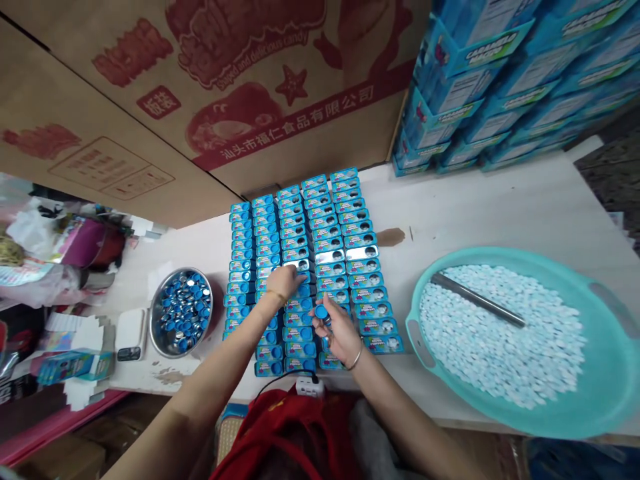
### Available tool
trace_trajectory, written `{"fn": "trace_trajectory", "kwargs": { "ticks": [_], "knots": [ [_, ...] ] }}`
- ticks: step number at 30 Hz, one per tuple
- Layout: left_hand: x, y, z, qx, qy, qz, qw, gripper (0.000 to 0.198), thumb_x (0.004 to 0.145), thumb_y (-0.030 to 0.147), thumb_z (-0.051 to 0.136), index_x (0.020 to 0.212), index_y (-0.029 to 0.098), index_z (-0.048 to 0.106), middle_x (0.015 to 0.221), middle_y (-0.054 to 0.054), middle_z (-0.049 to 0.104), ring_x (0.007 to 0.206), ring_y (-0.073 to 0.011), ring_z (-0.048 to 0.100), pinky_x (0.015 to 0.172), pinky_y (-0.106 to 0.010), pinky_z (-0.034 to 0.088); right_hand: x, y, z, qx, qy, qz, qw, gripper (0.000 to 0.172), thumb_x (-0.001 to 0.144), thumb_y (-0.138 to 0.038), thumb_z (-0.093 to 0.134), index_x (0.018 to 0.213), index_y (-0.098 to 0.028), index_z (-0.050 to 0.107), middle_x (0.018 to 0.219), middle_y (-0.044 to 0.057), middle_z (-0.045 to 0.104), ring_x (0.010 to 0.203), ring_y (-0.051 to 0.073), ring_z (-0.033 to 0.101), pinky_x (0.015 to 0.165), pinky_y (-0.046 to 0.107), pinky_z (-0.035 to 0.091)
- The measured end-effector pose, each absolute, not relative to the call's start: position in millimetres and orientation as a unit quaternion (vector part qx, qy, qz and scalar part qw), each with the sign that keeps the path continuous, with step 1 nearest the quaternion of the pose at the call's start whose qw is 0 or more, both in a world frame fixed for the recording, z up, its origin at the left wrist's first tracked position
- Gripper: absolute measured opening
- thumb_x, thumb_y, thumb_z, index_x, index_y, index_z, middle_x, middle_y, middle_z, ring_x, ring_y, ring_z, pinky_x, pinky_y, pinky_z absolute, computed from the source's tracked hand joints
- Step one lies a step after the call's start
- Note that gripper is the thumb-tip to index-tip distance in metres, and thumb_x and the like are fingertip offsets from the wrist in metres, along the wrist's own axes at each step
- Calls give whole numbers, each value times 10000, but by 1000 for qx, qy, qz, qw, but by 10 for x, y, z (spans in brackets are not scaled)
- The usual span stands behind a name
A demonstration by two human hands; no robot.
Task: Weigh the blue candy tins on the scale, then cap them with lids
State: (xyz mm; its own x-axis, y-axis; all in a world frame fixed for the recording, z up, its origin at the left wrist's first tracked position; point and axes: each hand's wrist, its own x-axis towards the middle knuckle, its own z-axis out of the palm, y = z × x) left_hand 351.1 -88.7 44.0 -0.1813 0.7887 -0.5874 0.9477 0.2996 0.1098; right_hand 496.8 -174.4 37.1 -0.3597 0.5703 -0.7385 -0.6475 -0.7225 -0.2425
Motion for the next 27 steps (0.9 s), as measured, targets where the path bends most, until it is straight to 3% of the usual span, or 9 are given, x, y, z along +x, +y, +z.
{"fn": "trace_trajectory", "kwargs": {
  "ticks": [3, 5, 8, 12, 18, 27],
  "knots": [
    [3613, -1181, 537, 645, 671, -17, 365, 268, 808, 406, 584, 987, 210, 612, 865, -23, 639, 808, -150, 592, 718, -241, 449, 4945, -1716, 376, -450, 32, 800, 395, 376, 649, -484, 756, 755, -177, 566, 588, -14, 570, 454, 72, 467, 324, 145, 275],
    [3681, -1358, 565, 671, 622, 74, 398, 181, 765, 299, 629, 912, 194, 614, 853, -13, 604, 792, -136, 564, 726, -234, 440, 4897, -1695, 382, -460, 25, 790, 406, 396, 625, -489, 769, 761, -178, 563, 557, -43, 531, 427, 62, 441, 328, 153, 276],
    [3736, -1462, 556, 671, 635, 134, 359, 34, 758, 194, 596, 738, 174, 579, 808, -17, 560, 787, -142, 535, 738, -252, 421, 4805, -1625, 388, -466, 18, 779, 420, 411, 609, -499, 772, 743, -181, 548, 549, -61, 507, 408, 54, 418, 338, 165, 293],
    [3670, -1259, 499, 658, 651, 162, 342, 61, 822, 208, 513, 773, 183, 540, 753, 3, 563, 719, -120, 526, 685, -232, 415, 4756, -1463, 367, -467, 14, 773, 430, 403, 598, -470, 782, 761, -194, 537, 589, -48, 543, 449, 69, 465, 355, 168, 308],
    [3465, -740, 352, 592, 770, -21, 239, 90, 852, 268, 495, 871, 201, 553, 818, -18, 638, 764, -141, 586, 659, -241, 419, 4819, -1353, 333, -469, 1, 781, 412, 350, 653, -456, 747, 759, -194, 542, 602, -8, 580, 486, 103, 510, 371, 188, 329],
    [3423, -371, 273, 569, 763, -179, 251, 267, 726, 421, 675, 773, 160, 640, 909, -145, 673, 910, -290, 627, 758, -353, 458, 4828, -1376, 341, -479, -37, 779, 403, 461, 681, -630, 646, 798, -195, 549, 584, -11, 581, 420, 97, 467, 330, 193, 296]
  ]
}}
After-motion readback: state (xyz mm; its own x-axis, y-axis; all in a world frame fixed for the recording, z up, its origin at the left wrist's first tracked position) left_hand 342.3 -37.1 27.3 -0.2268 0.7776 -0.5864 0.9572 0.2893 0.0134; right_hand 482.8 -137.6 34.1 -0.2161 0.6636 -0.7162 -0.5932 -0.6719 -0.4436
